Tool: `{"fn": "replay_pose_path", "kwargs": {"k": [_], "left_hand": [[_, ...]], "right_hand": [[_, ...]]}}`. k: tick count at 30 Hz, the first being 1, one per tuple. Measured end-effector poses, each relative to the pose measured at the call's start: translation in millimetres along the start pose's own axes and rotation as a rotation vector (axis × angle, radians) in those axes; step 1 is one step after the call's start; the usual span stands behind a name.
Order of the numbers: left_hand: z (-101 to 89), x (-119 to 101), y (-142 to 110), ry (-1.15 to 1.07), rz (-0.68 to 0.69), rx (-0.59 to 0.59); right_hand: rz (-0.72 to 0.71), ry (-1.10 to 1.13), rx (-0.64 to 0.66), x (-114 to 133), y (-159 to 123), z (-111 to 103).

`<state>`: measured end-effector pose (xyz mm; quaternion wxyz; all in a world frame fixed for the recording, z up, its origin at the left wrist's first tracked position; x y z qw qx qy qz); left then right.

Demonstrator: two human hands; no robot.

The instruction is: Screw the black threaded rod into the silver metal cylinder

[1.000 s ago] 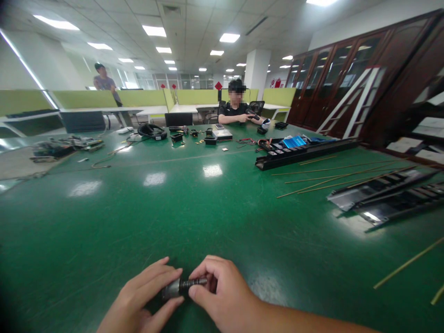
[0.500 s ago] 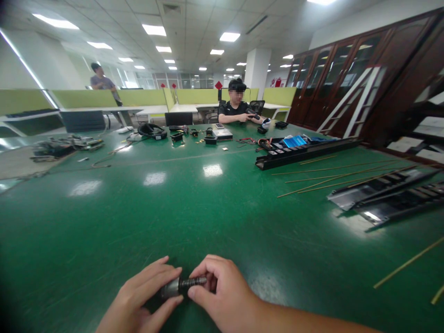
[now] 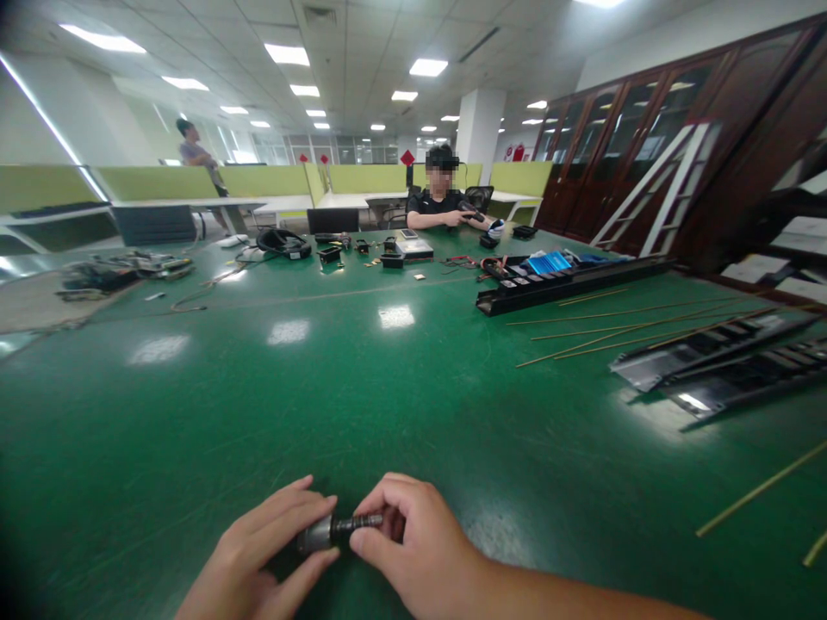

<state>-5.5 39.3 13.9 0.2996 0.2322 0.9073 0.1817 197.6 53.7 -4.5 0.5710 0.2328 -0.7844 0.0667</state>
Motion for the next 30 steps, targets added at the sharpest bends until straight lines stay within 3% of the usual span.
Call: {"fn": "replay_pose_path", "kwargs": {"k": [30], "left_hand": [[1.8, 2.9, 1.7, -0.001, 0.001, -0.012]], "right_hand": [[-0.016, -0.01, 0.006, 1.6, 0.2, -1.2]]}}
Point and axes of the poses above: each hand's wrist, its own y-axis towards the middle knuckle, its own z-axis out of the palm, x = y × z, the point moved 2 cm from there along y, towards the middle knuckle, and after that the axes turned 14 degrees about -z, right-handed, at the moved point
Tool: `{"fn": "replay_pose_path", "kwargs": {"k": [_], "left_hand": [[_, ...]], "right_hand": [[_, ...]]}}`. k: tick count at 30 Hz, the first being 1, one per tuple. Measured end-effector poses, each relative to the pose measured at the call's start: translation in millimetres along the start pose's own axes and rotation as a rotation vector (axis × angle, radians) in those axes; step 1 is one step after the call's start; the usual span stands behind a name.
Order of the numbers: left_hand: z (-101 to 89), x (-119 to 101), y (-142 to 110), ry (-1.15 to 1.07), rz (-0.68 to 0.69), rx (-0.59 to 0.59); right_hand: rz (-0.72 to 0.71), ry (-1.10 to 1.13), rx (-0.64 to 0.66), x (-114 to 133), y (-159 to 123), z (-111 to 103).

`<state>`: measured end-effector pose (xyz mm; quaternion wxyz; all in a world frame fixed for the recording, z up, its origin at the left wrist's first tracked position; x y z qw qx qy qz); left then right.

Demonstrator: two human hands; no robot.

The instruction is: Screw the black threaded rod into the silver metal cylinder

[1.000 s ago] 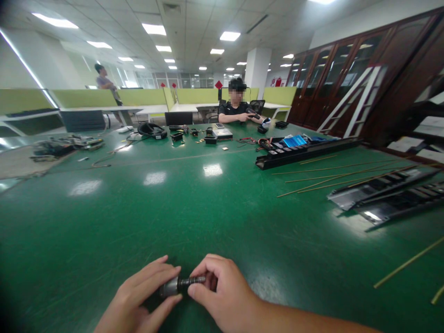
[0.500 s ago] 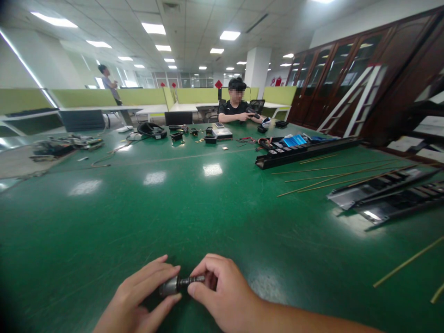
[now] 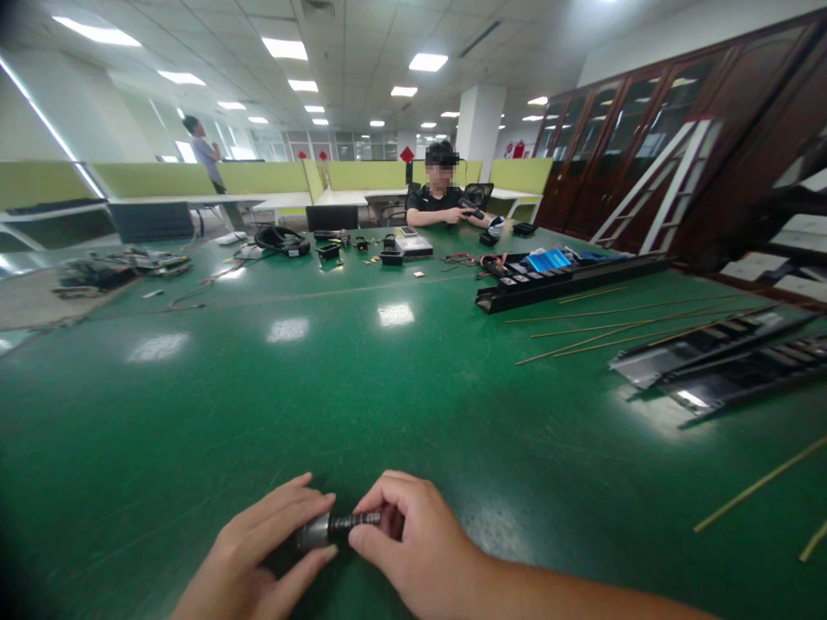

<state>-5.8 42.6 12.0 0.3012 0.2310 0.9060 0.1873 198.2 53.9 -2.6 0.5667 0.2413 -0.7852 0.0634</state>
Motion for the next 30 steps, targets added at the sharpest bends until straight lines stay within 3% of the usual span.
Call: {"fn": "replay_pose_path", "kwargs": {"k": [30], "left_hand": [[0.8, 0.6, -2.9, 0.004, -0.01, 0.049]], "right_hand": [[-0.026, 0.013, -0.002, -4.2, -2.1, 0.8]]}}
Point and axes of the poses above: each hand's wrist, its own y-axis towards the middle knuckle, its own z-axis out of the palm, x = y × z, the point moved 2 cm from there along y, towards the middle knuckle, and after that the axes turned 14 degrees about -z, right-handed, at the moved point
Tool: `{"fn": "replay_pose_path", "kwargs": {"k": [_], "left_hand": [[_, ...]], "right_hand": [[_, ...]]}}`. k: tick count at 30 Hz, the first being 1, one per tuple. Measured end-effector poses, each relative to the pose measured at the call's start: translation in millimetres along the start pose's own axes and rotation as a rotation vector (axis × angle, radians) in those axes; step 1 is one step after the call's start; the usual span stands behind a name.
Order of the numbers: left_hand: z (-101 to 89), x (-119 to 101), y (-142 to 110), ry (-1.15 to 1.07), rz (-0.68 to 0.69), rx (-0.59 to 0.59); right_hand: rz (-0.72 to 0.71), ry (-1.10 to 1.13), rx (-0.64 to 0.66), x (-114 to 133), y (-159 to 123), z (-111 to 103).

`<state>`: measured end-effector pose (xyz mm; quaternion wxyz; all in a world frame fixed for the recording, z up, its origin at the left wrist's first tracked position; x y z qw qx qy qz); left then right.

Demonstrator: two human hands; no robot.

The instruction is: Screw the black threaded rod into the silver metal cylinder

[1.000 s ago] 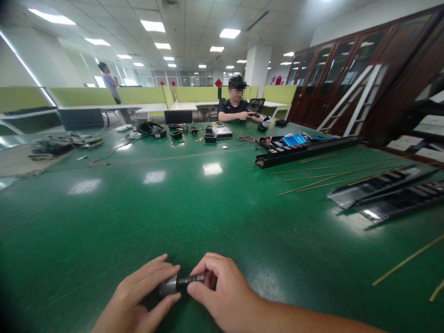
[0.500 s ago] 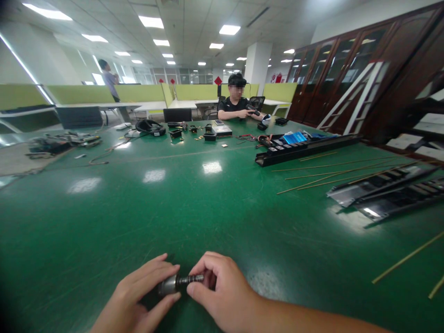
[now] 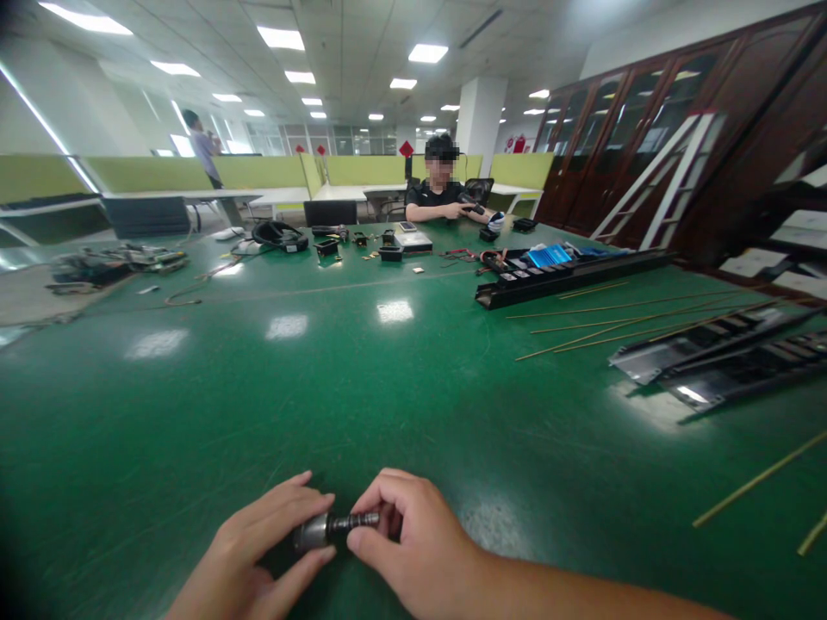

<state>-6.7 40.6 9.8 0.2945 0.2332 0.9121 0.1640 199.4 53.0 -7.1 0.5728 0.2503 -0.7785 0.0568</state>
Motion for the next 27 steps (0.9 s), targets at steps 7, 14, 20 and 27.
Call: {"fn": "replay_pose_path", "kwargs": {"k": [7, 14, 20, 27], "left_hand": [[-0.3, 0.3, 0.2, -0.003, -0.003, -0.012], [-0.9, -1.8, 2.1, -0.017, 0.001, -0.009], [-1.2, -2.7, 1.8, -0.02, -0.005, 0.001], [-1.8, -5.4, 2.8, -0.043, 0.02, 0.022]], "right_hand": [[-0.009, -0.009, -0.001, 0.0, -0.5, 0.5], [-0.003, -0.017, 0.008, 1.3, 0.0, 0.1], [-0.011, -0.01, 0.002, -2.2, -1.4, 2.4], [-0.048, 0.0, -0.007, -0.3, 0.1, 1.7]]}}
Point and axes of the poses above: each hand's wrist, its own y-axis towards the middle knuckle, its own z-axis out of the palm, x = y × z, the point moved 2 cm from there along y, towards the middle knuckle, and after that the axes turned 14 degrees about -z, right-handed, at the moved point
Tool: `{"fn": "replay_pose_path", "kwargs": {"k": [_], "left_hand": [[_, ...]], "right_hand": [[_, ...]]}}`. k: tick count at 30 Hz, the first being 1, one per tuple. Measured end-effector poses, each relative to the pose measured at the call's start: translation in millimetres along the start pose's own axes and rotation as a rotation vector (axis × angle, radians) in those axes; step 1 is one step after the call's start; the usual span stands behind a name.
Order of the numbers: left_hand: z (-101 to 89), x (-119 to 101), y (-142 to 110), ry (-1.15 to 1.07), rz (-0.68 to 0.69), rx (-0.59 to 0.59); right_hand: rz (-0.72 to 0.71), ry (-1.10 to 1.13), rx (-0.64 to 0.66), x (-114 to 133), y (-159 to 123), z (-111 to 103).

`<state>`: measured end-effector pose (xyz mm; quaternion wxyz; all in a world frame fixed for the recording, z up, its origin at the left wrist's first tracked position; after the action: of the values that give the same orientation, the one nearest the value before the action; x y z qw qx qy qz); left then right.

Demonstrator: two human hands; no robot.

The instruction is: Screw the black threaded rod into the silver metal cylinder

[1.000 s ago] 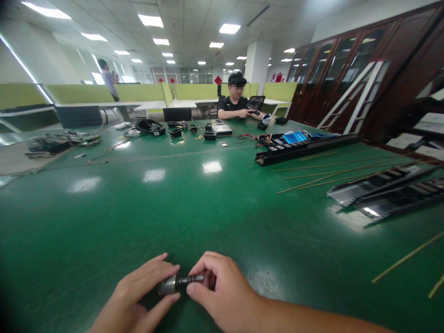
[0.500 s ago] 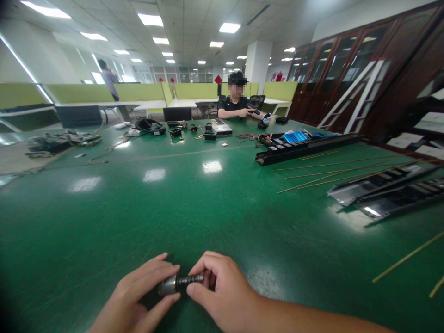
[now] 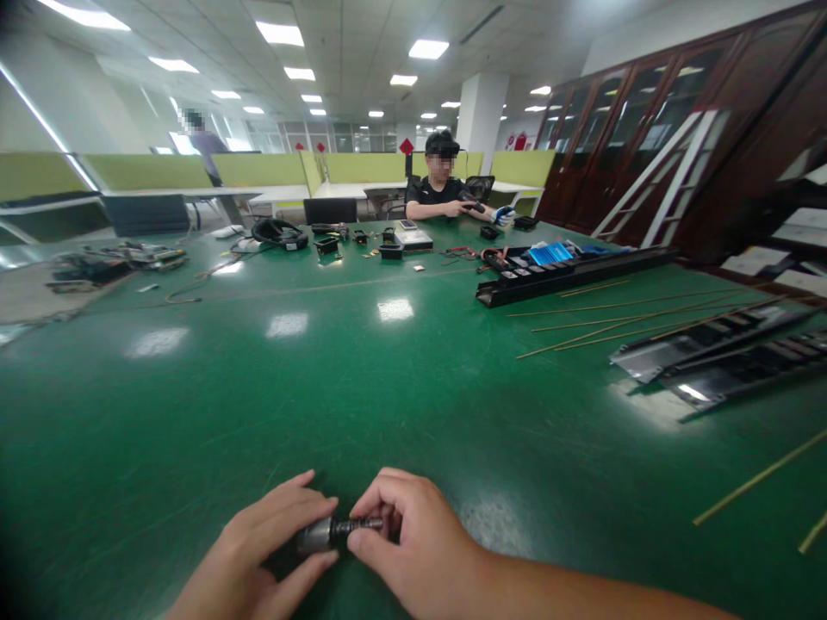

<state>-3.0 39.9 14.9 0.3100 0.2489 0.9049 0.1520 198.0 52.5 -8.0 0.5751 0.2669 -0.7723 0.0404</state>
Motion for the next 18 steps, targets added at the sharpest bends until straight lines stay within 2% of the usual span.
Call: {"fn": "replay_pose_path", "kwargs": {"k": [18], "left_hand": [[0.8, -3.2, -1.8, 0.008, -0.006, -0.035]], "right_hand": [[0.05, -0.003, -0.001, 0.7, -0.5, 1.1]]}}
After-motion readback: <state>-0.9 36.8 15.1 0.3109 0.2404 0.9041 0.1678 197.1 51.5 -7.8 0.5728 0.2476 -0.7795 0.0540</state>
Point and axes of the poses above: each hand's wrist, its own y-axis towards the middle knuckle, its own z-axis out of the palm, x = y × z, the point moved 2 cm from there along y, towards the middle knuckle, and after that the axes turned 14 degrees about -z, right-handed, at the moved point
